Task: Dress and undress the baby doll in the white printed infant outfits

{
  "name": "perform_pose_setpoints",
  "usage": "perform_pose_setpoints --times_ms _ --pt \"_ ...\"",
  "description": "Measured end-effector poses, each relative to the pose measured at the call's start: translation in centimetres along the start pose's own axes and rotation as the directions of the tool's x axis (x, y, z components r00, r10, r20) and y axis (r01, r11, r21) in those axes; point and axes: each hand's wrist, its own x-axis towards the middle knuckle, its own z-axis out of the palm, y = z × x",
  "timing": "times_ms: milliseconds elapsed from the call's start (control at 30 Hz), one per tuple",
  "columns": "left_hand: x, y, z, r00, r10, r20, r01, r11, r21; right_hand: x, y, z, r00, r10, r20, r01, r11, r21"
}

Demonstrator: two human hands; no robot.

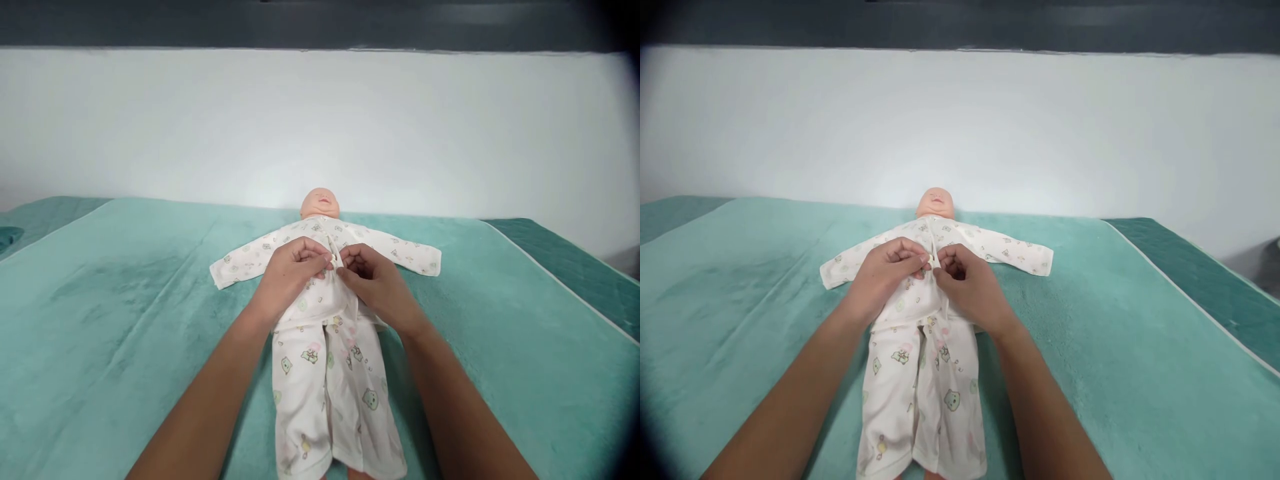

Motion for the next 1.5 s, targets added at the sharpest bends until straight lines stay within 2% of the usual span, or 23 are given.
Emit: perform_pose_setpoints --times_ms 133,433,567,733,833,967,1033,1133,1233,1333,1400,1500 --pt "0.2 -0.5 0.2 1.0 0.008 -0.01 -0.008 1.0 0.005 0.1 0.0 0.1 1.0 -0.009 0.009 0.009 0.998 -0.06" --pt "0.0 -0.5 0.2 0.999 0.03 0.014 -0.032 0.987 0.154 -0.2 -0.4 0.9 0.999 -0.039 0.014 0.041 0.97 -0.241" --pt "0.0 -0.6 0.1 0.999 0.035 0.041 -0.039 0.993 0.115 -0.4 -0.7 1.3 0.997 -0.073 0.031 0.079 0.942 -0.327" --pt "0.4 -0.9 -0.3 0.994 0.037 0.099 -0.028 0.995 -0.099 -0.4 -0.5 0.7 0.994 -0.048 0.098 0.061 0.989 -0.133" --pt "0.6 -1.0 -0.8 0.989 0.055 0.136 -0.04 0.993 -0.112 -0.2 -0.1 0.2 0.993 -0.03 0.111 0.029 0.999 0.014" --pt "0.6 -0.7 -1.6 0.972 0.068 0.227 -0.068 0.998 -0.008 0.0 0.3 0.2 0.999 -0.002 0.043 -0.003 0.992 0.129" --pt "0.4 -0.5 -1.9 0.96 0.063 0.271 -0.076 0.997 0.036 0.0 0.4 0.4 1.0 -0.009 0.026 0.006 0.993 0.115" --pt "0.2 -0.3 -2.0 0.958 0.066 0.278 -0.089 0.993 0.072 0.0 0.3 0.6 0.999 -0.037 -0.006 0.037 0.999 0.024" --pt "0.1 -0.3 -1.9 0.964 0.064 0.257 -0.1 0.987 0.127 0.0 0.3 0.9 0.996 -0.055 -0.067 0.05 0.996 -0.072" --pt "0.1 -0.6 -1.5 0.979 0.098 0.179 -0.136 0.967 0.215 0.0 0.6 0.8 0.994 -0.042 -0.098 0.035 0.997 -0.075" --pt "0.2 -1.0 -1.4 0.981 0.167 0.101 -0.191 0.926 0.327 0.1 1.0 0.7 0.986 -0.047 -0.16 0.04 0.998 -0.048" --pt "0.4 -1.5 -1.3 0.942 0.333 0.046 -0.307 0.796 0.523 0.4 1.5 0.3 0.942 -0.158 -0.296 0.14 0.987 -0.083"
